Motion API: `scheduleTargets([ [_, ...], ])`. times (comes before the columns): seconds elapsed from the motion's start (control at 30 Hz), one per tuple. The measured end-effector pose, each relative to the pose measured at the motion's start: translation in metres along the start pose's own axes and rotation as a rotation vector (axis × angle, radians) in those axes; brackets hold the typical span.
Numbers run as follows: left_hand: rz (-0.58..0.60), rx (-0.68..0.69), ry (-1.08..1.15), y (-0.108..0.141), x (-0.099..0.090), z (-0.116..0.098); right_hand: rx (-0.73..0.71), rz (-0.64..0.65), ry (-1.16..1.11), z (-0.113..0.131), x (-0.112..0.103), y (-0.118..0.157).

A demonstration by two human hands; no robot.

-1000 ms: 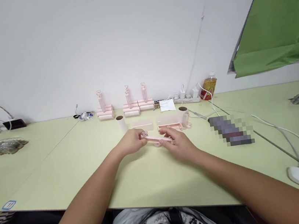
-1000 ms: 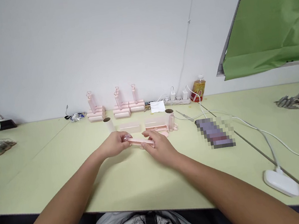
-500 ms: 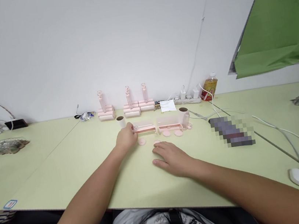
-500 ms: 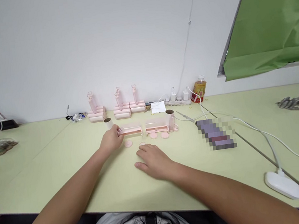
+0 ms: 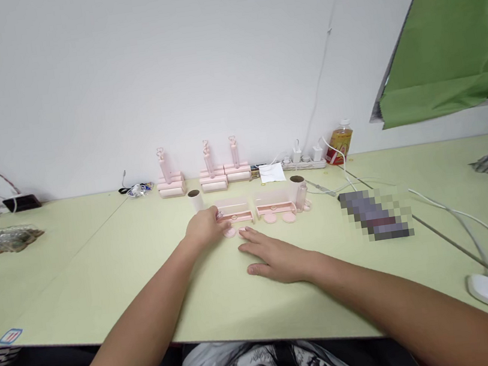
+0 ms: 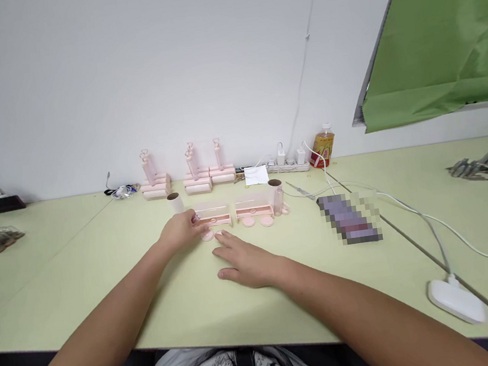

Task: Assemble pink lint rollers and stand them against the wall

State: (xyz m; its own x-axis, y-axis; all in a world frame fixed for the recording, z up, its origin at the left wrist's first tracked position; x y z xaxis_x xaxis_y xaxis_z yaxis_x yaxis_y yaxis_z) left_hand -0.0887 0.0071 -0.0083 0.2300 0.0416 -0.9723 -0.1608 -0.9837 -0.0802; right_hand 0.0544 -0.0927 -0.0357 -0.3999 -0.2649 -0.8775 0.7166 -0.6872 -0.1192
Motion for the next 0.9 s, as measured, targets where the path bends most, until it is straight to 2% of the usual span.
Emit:
scheduleTargets([
  [0.17,0.042,0.022,-0.038,0.005,0.002,-0.009,-0.047,-0.051,0.088,0.009,-0.005,0.004],
  [0.53,0.025,0.033,-0.101,0.005,0.005,-0.008,0.036,0.052,0.018,-0.003,0.001,0.002],
  [0.77,-0.046,0.027,-0.024,0.002,-0.001,-0.001,0.049,0.072,-0.041,-0.007,0.004,-0.002],
  [0.9,-0.010,0.077,0.114,0.002,0.001,-0.001,0.064,0.064,-0.042,-0.012,0.004,-0.003],
])
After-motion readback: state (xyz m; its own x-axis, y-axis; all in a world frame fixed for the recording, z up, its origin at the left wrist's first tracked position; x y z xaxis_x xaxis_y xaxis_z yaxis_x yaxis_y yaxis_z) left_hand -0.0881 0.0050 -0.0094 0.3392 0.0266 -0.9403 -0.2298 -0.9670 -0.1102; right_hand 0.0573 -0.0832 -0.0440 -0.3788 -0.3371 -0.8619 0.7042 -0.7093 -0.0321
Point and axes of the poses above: each hand's wrist, its own y-axis away from the middle knuckle, its own x-axis out of the palm, z = x × y, the point moved 8 cm from there along -y, towards the middle knuckle, and after that the axes turned 3 degrees about -y, right-handed, at the moved point
